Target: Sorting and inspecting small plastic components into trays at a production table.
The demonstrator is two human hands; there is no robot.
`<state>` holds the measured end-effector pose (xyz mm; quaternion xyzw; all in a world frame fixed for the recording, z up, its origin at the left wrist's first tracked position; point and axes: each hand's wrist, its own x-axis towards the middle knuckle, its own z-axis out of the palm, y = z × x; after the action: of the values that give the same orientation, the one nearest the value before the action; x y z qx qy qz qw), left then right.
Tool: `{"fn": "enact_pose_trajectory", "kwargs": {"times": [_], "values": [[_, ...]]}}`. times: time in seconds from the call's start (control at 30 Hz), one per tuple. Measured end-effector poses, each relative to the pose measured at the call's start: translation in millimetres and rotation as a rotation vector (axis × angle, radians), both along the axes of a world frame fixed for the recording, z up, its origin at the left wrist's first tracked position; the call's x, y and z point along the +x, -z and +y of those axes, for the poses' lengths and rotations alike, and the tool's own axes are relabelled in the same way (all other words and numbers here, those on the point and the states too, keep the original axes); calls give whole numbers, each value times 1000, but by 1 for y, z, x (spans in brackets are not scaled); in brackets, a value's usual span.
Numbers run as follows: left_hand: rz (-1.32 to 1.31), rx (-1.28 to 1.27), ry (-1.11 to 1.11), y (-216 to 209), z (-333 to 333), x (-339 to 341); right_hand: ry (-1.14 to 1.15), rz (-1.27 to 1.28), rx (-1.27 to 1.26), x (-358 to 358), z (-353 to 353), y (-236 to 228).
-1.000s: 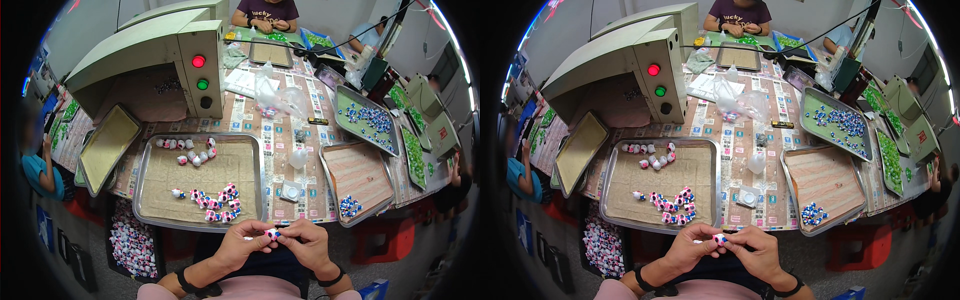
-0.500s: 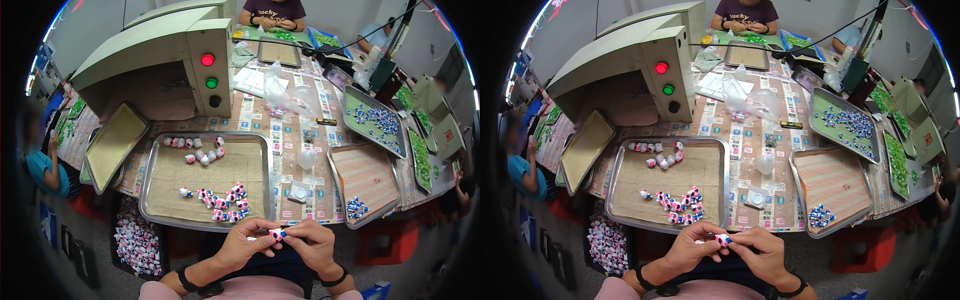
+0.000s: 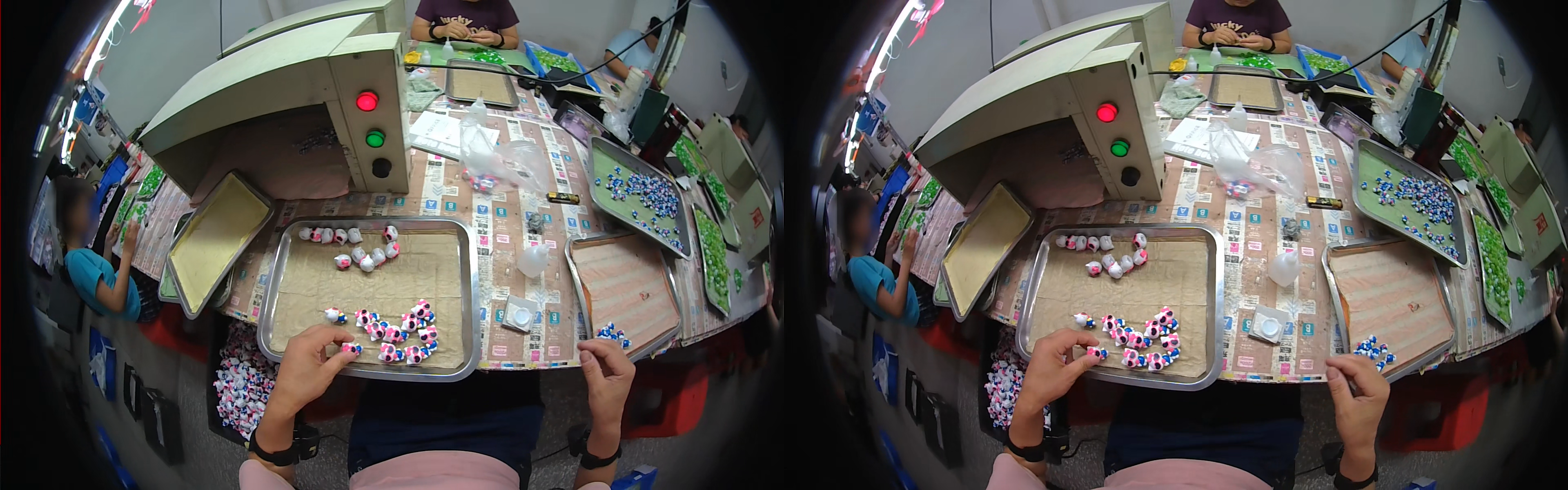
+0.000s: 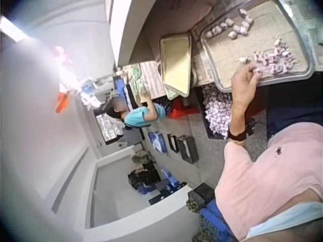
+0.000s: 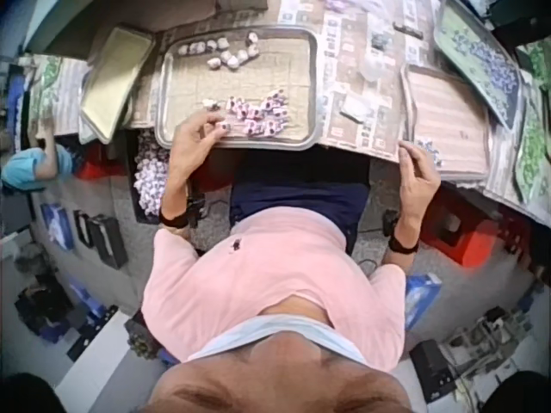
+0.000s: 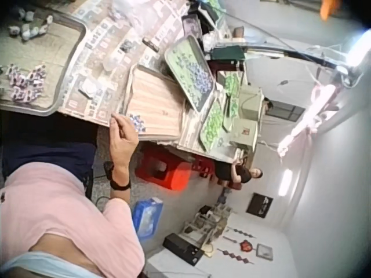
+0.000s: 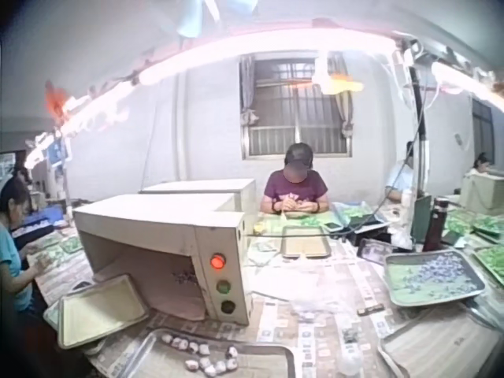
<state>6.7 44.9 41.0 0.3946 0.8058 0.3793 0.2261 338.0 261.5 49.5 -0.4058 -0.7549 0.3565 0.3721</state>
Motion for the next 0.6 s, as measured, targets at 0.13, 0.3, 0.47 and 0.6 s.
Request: {"fn": "enact_pose_trajectory", "kwargs": {"times": [0.13,0.3,0.47,0.6], "values": [[55,-2,39,17,4,-5,158,-48,115,32,24,14],[156,24,-78,3,-10,-3,274,-241,224,55,55,20],[91,268,-164,1,4,8,248,-380,234,75,66,23],[-534,331,-33,-9,21,39,123,-475,281,66,79,27]]}}
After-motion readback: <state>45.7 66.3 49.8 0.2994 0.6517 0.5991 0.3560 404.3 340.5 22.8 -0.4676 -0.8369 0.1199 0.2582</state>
